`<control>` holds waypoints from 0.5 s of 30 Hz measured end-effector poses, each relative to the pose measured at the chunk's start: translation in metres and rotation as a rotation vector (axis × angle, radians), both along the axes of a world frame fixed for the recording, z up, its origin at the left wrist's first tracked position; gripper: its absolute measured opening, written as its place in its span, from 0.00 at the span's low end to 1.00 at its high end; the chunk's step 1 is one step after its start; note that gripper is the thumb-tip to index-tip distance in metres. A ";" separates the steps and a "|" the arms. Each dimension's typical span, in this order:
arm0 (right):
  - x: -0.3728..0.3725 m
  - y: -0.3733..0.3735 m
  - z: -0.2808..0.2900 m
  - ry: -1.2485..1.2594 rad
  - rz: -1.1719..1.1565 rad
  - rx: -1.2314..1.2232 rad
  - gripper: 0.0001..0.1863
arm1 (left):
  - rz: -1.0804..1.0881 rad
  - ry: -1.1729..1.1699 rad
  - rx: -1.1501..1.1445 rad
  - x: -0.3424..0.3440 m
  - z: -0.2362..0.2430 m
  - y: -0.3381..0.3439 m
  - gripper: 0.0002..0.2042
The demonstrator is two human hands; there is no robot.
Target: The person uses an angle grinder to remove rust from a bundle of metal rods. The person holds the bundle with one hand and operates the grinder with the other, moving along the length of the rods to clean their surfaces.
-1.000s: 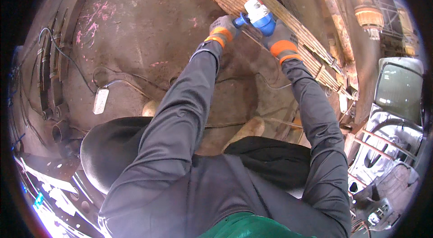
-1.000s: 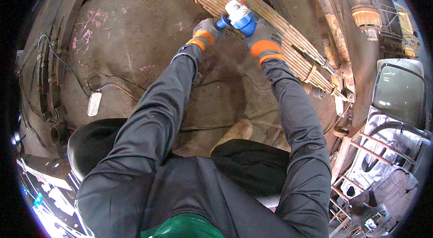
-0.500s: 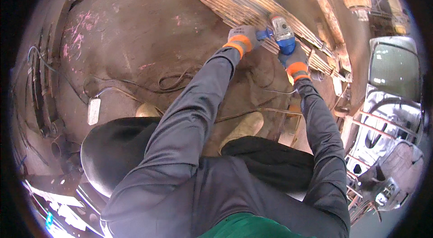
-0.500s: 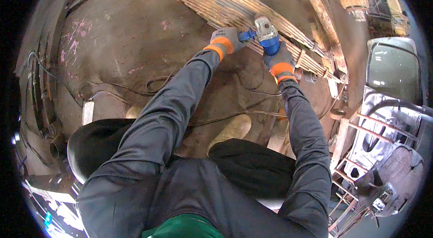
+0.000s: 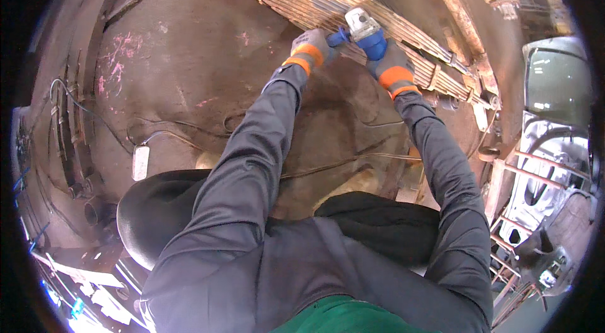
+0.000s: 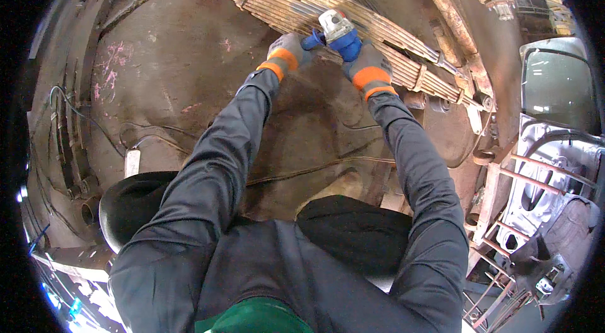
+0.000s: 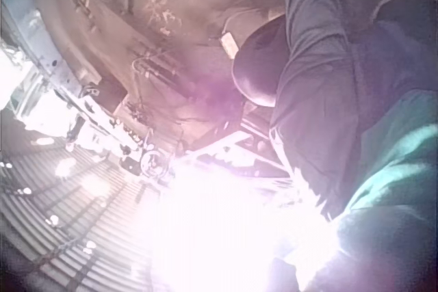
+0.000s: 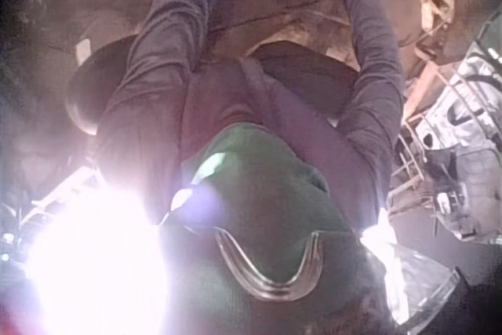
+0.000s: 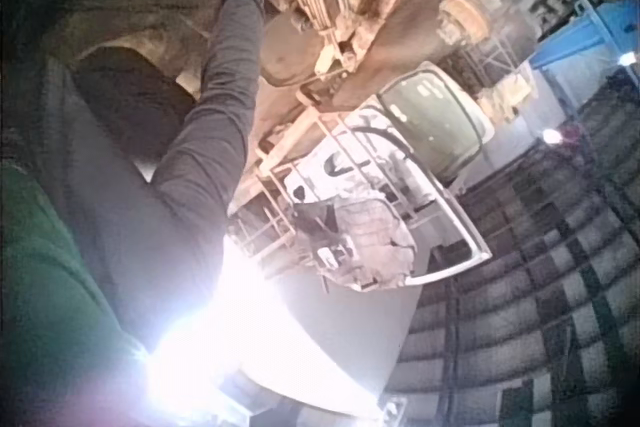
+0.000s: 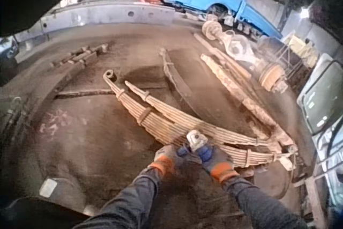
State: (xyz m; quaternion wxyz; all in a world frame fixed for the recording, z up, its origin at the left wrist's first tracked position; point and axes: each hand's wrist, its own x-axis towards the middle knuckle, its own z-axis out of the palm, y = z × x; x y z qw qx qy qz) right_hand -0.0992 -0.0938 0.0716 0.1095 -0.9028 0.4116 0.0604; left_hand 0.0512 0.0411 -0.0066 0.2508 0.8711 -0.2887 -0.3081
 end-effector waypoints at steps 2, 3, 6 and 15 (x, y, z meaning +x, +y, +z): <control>0.011 0.006 0.001 -0.030 0.070 0.025 0.28 | 0.039 -0.027 0.011 0.004 -0.009 0.008 0.24; 0.014 0.009 0.001 -0.018 0.076 0.033 0.28 | 0.064 -0.044 0.012 0.006 -0.014 0.012 0.23; 0.022 0.020 -0.001 -0.016 0.137 0.024 0.28 | 0.117 -0.001 -0.063 0.009 -0.032 0.024 0.22; 0.052 0.036 0.001 -0.050 0.201 0.023 0.25 | 0.199 -0.026 -0.054 0.033 -0.040 0.043 0.17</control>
